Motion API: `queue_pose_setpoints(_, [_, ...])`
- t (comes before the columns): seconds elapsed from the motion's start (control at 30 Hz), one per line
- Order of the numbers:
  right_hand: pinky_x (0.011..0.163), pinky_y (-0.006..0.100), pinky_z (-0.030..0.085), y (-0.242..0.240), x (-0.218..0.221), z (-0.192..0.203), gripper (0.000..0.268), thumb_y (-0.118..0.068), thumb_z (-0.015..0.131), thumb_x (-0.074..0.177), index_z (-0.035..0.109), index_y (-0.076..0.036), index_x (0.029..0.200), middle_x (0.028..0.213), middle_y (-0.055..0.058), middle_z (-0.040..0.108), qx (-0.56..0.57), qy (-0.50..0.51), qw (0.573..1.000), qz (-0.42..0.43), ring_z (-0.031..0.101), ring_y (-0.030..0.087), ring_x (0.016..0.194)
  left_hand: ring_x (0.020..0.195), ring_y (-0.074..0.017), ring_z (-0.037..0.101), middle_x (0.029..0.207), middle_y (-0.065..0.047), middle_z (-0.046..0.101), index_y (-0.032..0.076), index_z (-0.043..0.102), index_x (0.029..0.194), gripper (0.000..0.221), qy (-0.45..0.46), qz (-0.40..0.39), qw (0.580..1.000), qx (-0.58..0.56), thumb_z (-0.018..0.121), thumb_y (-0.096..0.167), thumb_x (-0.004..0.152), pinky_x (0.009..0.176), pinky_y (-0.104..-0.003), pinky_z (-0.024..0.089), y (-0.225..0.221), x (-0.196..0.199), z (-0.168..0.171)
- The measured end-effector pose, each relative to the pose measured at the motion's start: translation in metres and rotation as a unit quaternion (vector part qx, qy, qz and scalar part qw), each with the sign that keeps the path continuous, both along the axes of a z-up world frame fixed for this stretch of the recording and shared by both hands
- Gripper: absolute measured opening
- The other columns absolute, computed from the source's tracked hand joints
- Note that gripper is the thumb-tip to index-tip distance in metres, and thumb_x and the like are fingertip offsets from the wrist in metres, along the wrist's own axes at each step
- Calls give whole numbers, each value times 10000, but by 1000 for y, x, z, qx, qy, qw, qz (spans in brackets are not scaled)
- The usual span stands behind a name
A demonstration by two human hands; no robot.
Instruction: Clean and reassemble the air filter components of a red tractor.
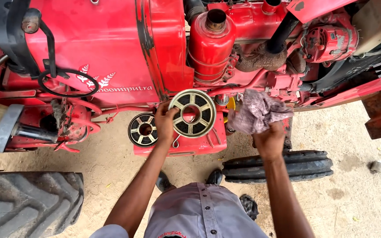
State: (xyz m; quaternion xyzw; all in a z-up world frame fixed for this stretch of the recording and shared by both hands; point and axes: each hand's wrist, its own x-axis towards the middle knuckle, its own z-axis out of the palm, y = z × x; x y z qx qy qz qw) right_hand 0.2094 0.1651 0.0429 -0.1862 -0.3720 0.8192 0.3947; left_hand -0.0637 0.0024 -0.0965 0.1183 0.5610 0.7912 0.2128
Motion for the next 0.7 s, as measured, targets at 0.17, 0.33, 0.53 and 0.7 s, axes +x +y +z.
queue_pose_setpoints(0.17, [1005,376,523,-1,6,-81,302,-187,589,984,634,-31,1238,1201,91,659,413,-301,857,-69,623,221,1139,959,-193,686,1042,-55,711,97,649,1135,324,-269,-53,961,36,717,202,836,876,-366,552,-13,13,19])
queue_pose_setpoints(0.33, [981,361,520,-46,-50,-57,360,-212,492,1007,602,-44,1306,1207,93,658,242,-288,926,-28,625,199,1098,984,-207,725,1069,-76,748,102,648,1149,350,-371,-164,914,21,695,283,854,939,-409,563,-7,44,40])
queue_pose_setpoints(0.53, [1030,384,529,-37,-68,-75,384,-292,420,1089,598,-40,1318,1240,88,677,-27,-41,997,-65,647,217,1149,1173,-225,612,1193,-82,674,122,620,1278,380,-234,-143,960,-50,537,367,999,1027,-437,462,4,63,39])
queue_pose_setpoints(0.7, [973,422,587,-38,-66,-96,416,-329,403,1072,645,-66,1284,1218,127,722,-186,-29,982,9,709,243,1092,1382,-311,509,1417,-189,587,38,524,1456,527,379,26,913,-145,364,450,1169,1167,-460,372,-8,82,115])
